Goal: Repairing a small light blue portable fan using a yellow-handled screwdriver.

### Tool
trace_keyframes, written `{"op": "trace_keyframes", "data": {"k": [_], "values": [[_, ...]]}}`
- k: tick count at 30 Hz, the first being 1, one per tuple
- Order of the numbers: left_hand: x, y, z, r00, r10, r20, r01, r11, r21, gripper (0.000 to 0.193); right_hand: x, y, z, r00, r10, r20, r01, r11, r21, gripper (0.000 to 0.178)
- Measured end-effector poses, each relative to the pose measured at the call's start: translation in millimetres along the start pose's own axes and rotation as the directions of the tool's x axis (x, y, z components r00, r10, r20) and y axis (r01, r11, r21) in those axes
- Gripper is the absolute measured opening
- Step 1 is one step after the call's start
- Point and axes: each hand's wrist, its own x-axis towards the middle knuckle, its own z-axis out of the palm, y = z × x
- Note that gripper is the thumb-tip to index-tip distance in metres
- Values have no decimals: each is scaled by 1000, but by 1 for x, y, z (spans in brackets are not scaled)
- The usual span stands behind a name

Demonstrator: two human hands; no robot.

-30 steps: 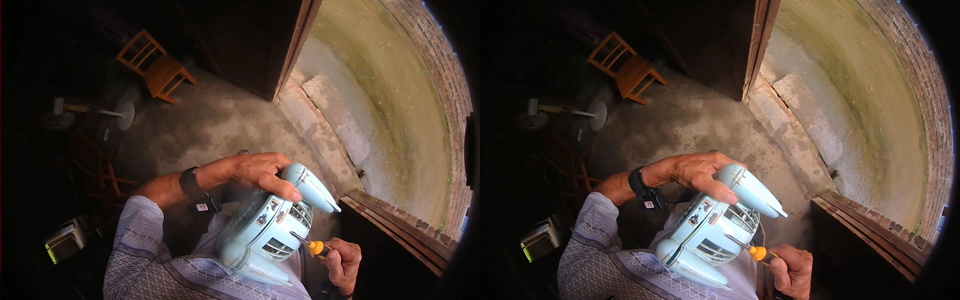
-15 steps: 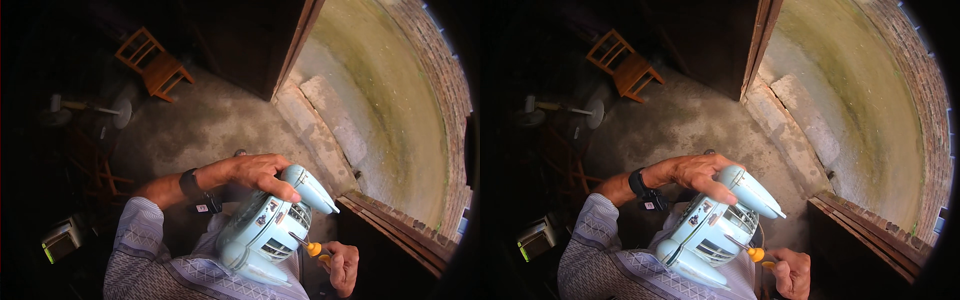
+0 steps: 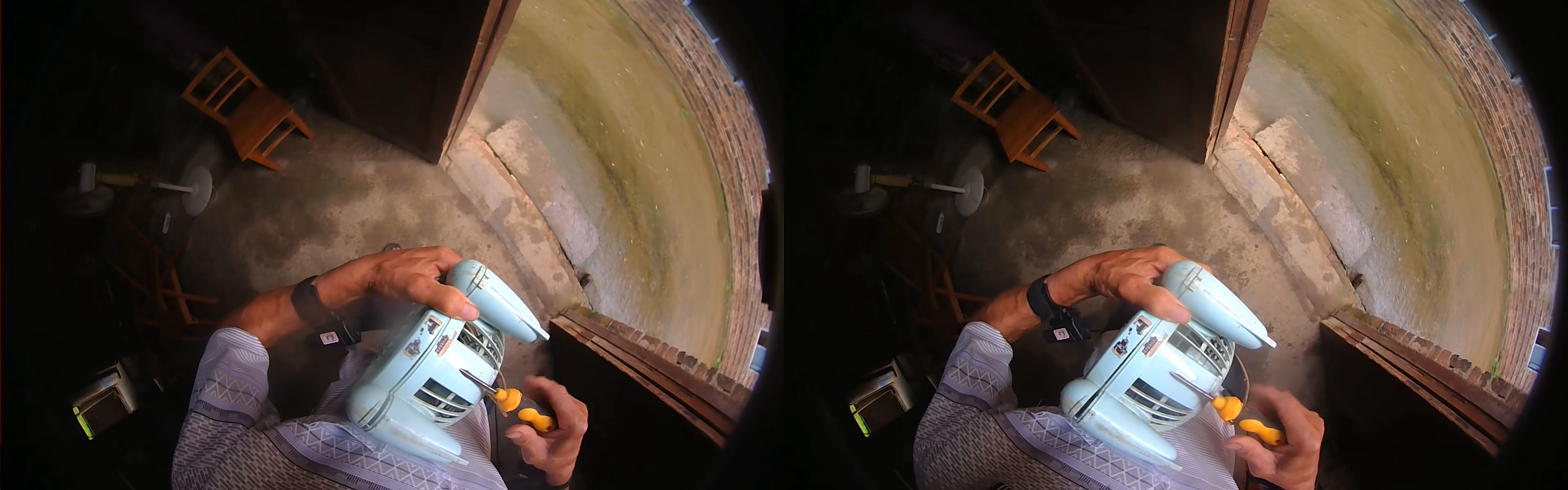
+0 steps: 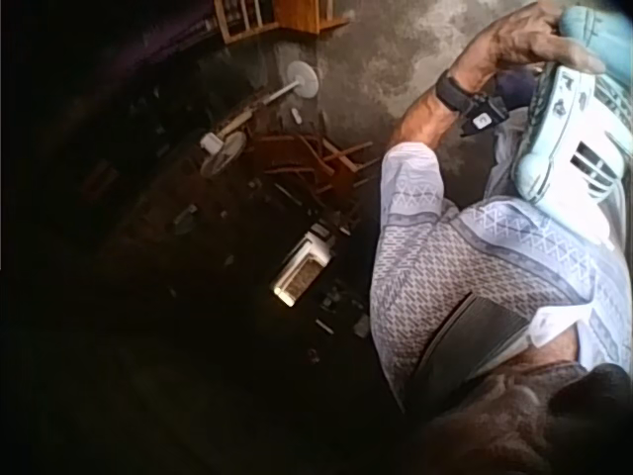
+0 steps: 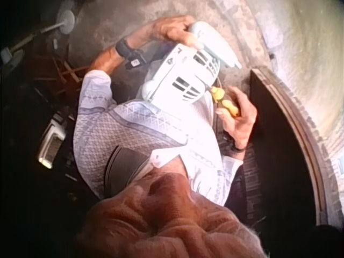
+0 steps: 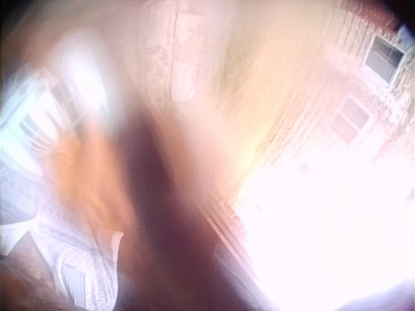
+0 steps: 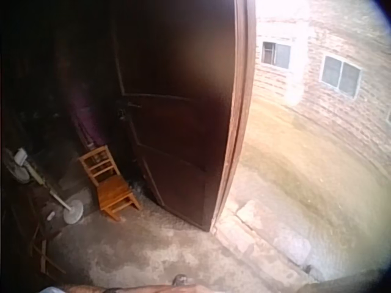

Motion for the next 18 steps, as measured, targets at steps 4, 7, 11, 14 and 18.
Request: {"op": "trace_keyframes", "data": {"k": [4, 7, 11, 14, 18], "values": [[3, 0, 1, 1000, 31, -1, -31, 999, 9, 53, -4, 3, -10, 971, 186, 150, -196, 979, 56, 53], [2, 6, -1, 999, -36, 22, 37, 999, -16, 63, 0, -2, 2, 1000, 2, 5, -1, 998, -68, 48], [0, -11, -8, 998, -66, 15, 66, 998, -11, 65, -2, 1, 10, 982, -130, -137, 117, 988, -97, 42], [-5, -13, -7, 997, -82, -6, 82, 996, -43, 67, 0, 2, 9, 971, -162, -173, 150, 985, -82, 42], [-5, -9, -5, 997, -54, -56, 49, 994, -98, 71, -4, 8, -1, 980, -138, -141, 132, 990, -55, 43]]}}
